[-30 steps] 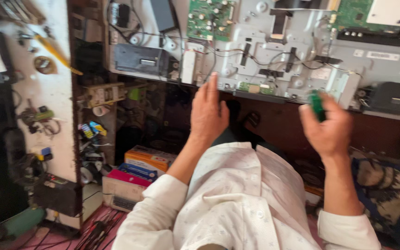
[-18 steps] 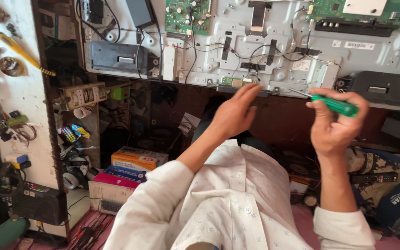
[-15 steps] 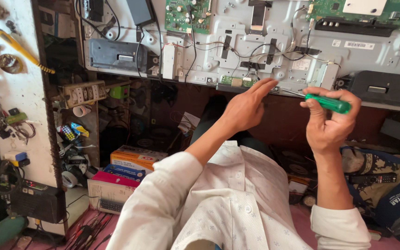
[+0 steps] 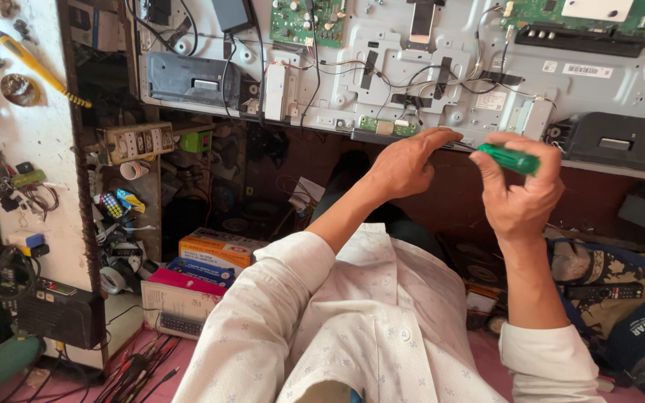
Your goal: The person uses a green screwdriver to remove screws from a metal bracket attached to the back of a disassembled television. They then detach the bracket and disconnect several ribbon cables and wires from the internal circuit boards.
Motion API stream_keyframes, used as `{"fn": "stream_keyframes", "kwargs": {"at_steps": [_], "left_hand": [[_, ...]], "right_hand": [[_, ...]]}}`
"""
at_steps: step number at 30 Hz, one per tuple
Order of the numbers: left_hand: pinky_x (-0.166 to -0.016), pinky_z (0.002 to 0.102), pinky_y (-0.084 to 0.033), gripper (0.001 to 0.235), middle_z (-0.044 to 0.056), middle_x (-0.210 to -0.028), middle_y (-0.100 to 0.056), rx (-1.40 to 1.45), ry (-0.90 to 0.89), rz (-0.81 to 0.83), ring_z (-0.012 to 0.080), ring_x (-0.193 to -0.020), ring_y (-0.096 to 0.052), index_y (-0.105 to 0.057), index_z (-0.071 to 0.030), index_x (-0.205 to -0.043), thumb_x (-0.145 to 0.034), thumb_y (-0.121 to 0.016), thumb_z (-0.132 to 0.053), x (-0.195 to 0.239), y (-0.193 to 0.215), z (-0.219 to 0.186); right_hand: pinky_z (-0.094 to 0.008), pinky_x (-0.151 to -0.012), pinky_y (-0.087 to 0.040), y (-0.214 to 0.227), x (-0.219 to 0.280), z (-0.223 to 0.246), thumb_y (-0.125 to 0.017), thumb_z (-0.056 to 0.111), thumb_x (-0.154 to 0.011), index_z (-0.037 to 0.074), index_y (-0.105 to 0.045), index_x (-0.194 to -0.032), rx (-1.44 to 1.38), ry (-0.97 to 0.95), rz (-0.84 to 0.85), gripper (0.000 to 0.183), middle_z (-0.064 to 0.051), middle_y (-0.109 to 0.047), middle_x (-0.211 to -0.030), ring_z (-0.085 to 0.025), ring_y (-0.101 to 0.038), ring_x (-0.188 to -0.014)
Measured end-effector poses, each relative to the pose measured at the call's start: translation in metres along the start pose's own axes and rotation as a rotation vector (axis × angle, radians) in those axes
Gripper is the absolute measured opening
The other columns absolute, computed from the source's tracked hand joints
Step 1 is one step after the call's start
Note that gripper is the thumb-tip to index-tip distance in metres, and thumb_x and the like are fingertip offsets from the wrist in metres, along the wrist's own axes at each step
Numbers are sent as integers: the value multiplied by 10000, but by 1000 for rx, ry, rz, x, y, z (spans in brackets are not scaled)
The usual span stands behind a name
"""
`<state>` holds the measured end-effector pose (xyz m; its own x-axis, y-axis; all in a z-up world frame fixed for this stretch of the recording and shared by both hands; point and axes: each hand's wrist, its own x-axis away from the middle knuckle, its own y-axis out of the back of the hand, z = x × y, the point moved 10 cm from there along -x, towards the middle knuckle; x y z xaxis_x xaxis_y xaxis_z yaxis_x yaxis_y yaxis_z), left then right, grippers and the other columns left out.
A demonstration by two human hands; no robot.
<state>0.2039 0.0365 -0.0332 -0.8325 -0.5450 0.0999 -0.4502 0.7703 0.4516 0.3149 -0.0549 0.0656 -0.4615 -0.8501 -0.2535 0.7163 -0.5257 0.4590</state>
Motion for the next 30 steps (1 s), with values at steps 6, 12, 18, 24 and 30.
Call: {"fn": "stream_keyframes", "kwargs": {"at_steps": [6, 12, 18, 24, 30], "left_hand": [[-889, 437, -565, 478, 57, -1333, -660, -132, 142, -36, 333, -1077, -688, -601, -116, -1327, -857, -588, -31, 2, 4, 9], [-921, 447, -565, 445, 114, -1237, -696, 27, -197, -65, 355, -1122, -678, -626, -98, -1297, -853, -646, -67, -13, 0, -9], [-825, 478, -548, 311, 161, -1067, -750, 108, -161, 49, 387, -992, -695, -685, -83, -1229, -921, -635, -90, -30, -21, -3], [-785, 480, -540, 239, 157, -981, -754, 54, -207, 45, 385, -933, -705, -694, -91, -1159, -924, -669, -125, -39, -18, -9], [-679, 449, -555, 148, 130, -763, -731, -5, -48, -58, 355, -738, -712, -778, -141, -924, -797, -780, -218, -39, -2, -1]], "right_hand": [[-361, -821, -574, -2, -14, 24, -885, 216, -984, 28, -608, -1133, 291, 115, 79, 367, -112, -731, -1044, -286, -731, -920], [-319, -833, -598, -13, -29, 32, -673, 131, -1081, 43, -524, -1229, 26, 124, 361, 228, -113, -716, -1148, -227, -736, -958], [-371, -881, -552, -4, -29, 56, -728, 73, -961, 50, -547, -1282, 106, 263, 189, 369, -200, -639, -1135, -297, -660, -985], [-283, -926, -572, -1, -32, 35, -704, 77, -1068, 186, -610, -1462, 100, 117, 276, 420, -134, -673, -1255, -195, -687, -1070], [-308, -1070, -528, -8, -23, 21, -726, 140, -1001, 88, -530, -1400, -245, 19, 237, 447, -94, -631, -1315, -170, -649, -1178]]}}
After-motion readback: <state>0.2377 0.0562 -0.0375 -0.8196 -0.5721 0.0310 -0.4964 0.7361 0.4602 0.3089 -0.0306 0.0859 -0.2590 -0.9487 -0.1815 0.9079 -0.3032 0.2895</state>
